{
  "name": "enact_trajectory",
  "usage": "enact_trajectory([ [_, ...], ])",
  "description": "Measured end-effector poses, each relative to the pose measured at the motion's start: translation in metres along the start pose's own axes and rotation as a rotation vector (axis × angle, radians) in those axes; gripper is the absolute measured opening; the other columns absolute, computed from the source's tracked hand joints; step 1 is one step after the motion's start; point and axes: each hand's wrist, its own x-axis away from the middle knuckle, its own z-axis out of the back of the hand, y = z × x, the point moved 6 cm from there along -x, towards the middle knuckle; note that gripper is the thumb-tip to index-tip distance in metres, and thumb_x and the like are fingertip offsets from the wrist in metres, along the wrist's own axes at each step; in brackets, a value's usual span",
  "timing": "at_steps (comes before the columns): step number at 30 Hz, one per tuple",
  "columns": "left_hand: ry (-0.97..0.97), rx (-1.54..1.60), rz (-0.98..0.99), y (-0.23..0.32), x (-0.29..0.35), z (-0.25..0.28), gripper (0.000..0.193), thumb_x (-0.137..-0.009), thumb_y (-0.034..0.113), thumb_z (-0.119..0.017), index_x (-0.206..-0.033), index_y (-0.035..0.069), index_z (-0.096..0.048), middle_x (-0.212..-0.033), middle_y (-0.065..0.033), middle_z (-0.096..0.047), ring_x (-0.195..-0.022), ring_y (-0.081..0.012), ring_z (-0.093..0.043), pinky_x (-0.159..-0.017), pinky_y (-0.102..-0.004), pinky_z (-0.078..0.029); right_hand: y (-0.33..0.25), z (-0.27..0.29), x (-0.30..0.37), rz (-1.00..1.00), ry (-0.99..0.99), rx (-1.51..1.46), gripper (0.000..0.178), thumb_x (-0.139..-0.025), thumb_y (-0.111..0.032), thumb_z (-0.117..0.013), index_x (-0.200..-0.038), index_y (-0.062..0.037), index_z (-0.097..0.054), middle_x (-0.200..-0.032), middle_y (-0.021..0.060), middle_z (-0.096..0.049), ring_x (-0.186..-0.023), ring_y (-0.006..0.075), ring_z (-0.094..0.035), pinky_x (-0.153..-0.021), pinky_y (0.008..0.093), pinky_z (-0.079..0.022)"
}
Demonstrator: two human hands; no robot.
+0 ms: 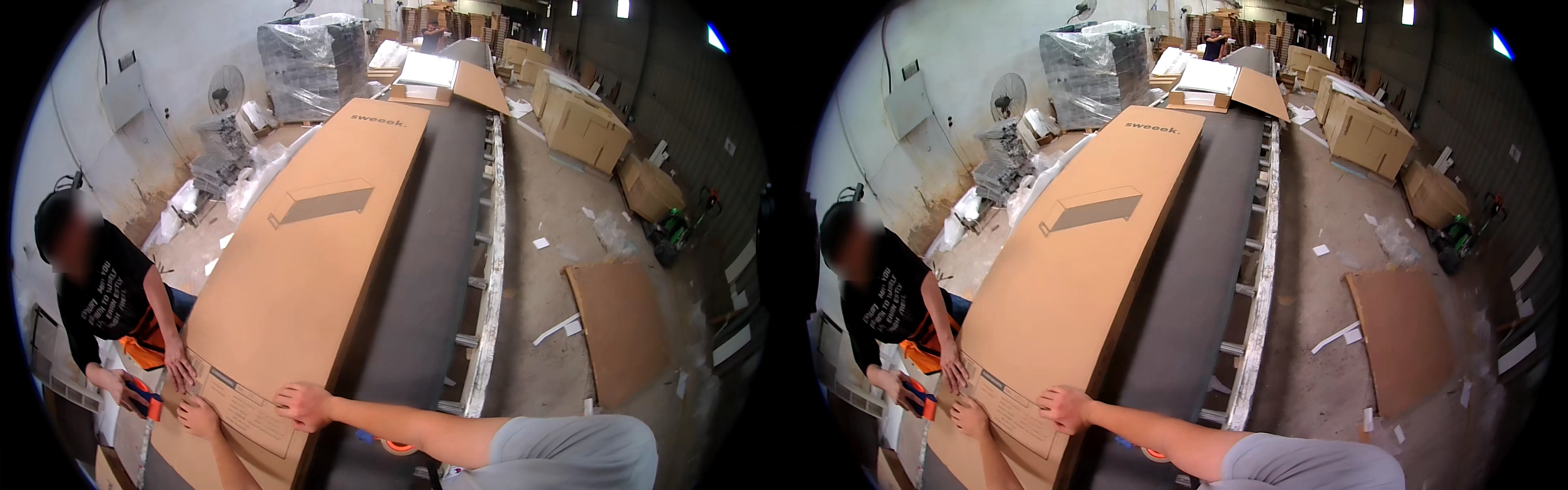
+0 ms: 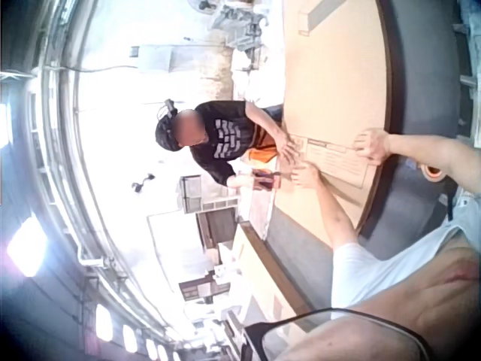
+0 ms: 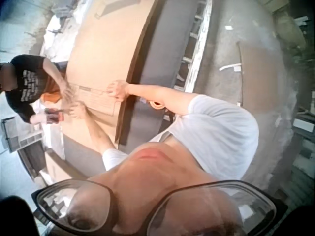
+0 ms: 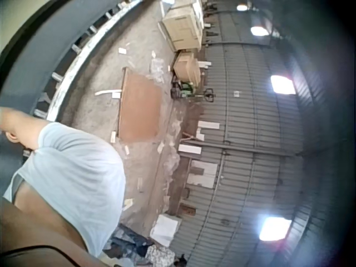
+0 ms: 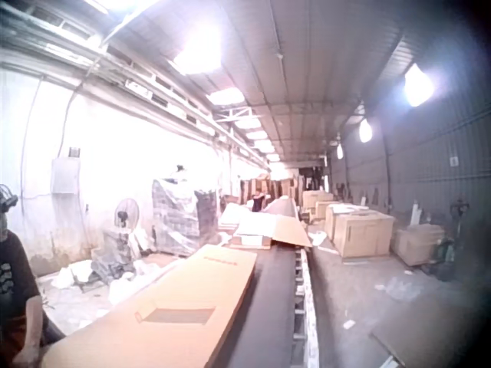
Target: The person tapes several cardboard boxes closed on a conveyor belt by hand using a tape dispenser.
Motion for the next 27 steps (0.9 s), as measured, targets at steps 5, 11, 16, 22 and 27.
enact_trajectory([
  [5,0.007,0.000,-0.022,-0.008,0.013,-0.003,0.054,-0.101,0.047,-0.053,-0.138,0.008,-0.054,-0.144,-0.0143,-0.055,-0.134,-0.0335,-0.051,-0.109,-0.0483,-0.042,-0.005,-0.005,0.004,-0.016,-0.028,-0.019,0.038,-0.069,-0.019,-0.067,-0.103,-0.0024,-0.063,-0.118,0.0179,-0.059,-0.115,0.0338,-0.057,-0.103,0.0457,-0.046],
  [11,-0.024,0.117,-0.198,-0.009,0.024,0.003,0.049,-0.096,0.036,-0.056,-0.127,-0.002,-0.059,-0.126,-0.0253,-0.062,-0.118,-0.0401,-0.059,-0.098,-0.0520,-0.049,-0.019,-0.011,0.002,0.001,-0.082,0.067,0.033,-0.068,-0.019,-0.065,-0.099,-0.0066,-0.066,-0.104,0.0149,-0.063,-0.103,0.0316,-0.061,-0.086,0.0443,-0.054],
  [16,0.066,0.343,-0.278,0.000,0.000,0.031,0.048,-0.093,0.027,-0.060,-0.127,-0.006,-0.057,-0.131,-0.0261,-0.060,-0.126,-0.0414,-0.053,-0.110,-0.0479,-0.041,-0.031,0.006,-0.015,-0.063,-0.088,0.095,0.041,-0.071,-0.024,-0.066,-0.108,-0.0057,-0.066,-0.120,0.0139,-0.063,-0.119,0.0307,-0.059,-0.104,0.0423,-0.046],
  [22,-0.103,0.262,-0.266,-0.015,0.004,0.057,0.030,-0.092,0.021,-0.061,-0.112,-0.001,-0.061,-0.115,-0.0197,-0.061,-0.111,-0.0366,-0.057,-0.096,-0.0469,-0.047,-0.039,-0.006,-0.017,-0.083,-0.089,0.078,0.041,-0.070,-0.022,-0.065,-0.107,-0.0049,-0.066,-0.118,0.0140,-0.063,-0.117,0.0314,-0.060,-0.100,0.0432,-0.049],
  [27,-0.171,0.273,-0.185,-0.003,0.064,0.072,0.038,-0.088,0.025,-0.064,-0.118,0.002,-0.060,-0.121,-0.0170,-0.060,-0.113,-0.0346,-0.058,-0.096,-0.0479,-0.046,-0.048,-0.008,-0.029,-0.009,-0.048,0.107,0.041,-0.070,-0.018,-0.063,-0.109,-0.0051,-0.066,-0.116,0.0142,-0.063,-0.114,0.0322,-0.061,-0.097,0.0432,-0.050],
])
